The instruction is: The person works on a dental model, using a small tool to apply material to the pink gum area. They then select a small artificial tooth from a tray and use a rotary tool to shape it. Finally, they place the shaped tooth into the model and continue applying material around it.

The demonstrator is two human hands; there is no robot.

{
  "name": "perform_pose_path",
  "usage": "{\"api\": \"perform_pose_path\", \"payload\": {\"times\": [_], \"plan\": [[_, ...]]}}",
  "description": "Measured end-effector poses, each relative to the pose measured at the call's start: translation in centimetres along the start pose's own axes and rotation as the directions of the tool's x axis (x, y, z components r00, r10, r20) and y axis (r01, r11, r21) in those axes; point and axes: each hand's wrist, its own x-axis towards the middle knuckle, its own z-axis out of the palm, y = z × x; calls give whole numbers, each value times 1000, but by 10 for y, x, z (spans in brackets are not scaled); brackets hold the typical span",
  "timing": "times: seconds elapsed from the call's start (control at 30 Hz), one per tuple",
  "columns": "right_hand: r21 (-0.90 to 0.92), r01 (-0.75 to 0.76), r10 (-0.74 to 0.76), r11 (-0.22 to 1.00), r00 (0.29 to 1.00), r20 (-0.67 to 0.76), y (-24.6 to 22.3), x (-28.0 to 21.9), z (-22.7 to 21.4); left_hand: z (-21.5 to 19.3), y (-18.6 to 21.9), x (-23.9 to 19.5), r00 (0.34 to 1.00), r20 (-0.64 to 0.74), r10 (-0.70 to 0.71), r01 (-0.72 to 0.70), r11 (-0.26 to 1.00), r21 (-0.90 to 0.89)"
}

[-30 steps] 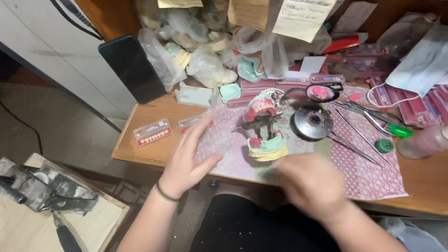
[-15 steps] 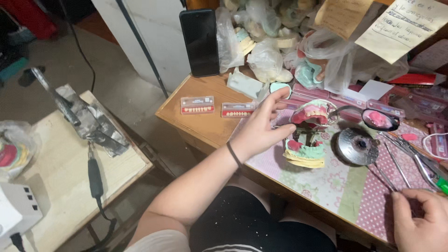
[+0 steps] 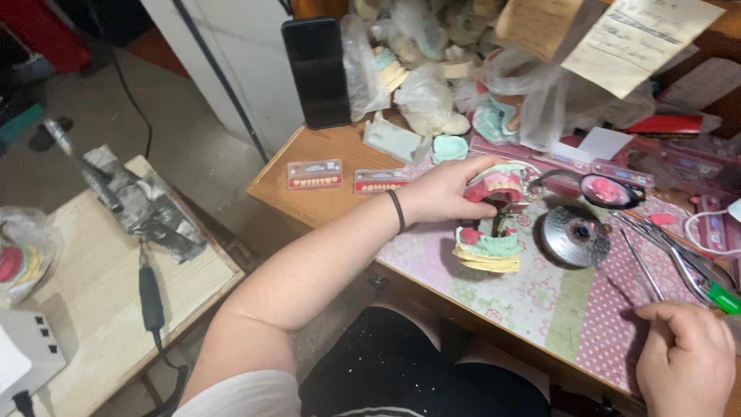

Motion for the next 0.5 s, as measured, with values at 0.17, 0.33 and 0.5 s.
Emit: {"api": "perform_pose_path", "payload": {"times": [0.17, 0.33, 0.5], "plan": [[356, -218, 242, 909, 970, -24, -77, 26, -35, 4, 16, -7, 994, -5, 109, -109, 994, -11], [741, -378, 358, 555, 913, 198, -111, 50, -35, -2, 56, -16, 999, -13, 41, -40, 997, 64], [846, -338, 556, 412, 829, 60, -142, 74, -19, 18, 68, -11, 972, -125, 198, -124, 888, 443]]}}
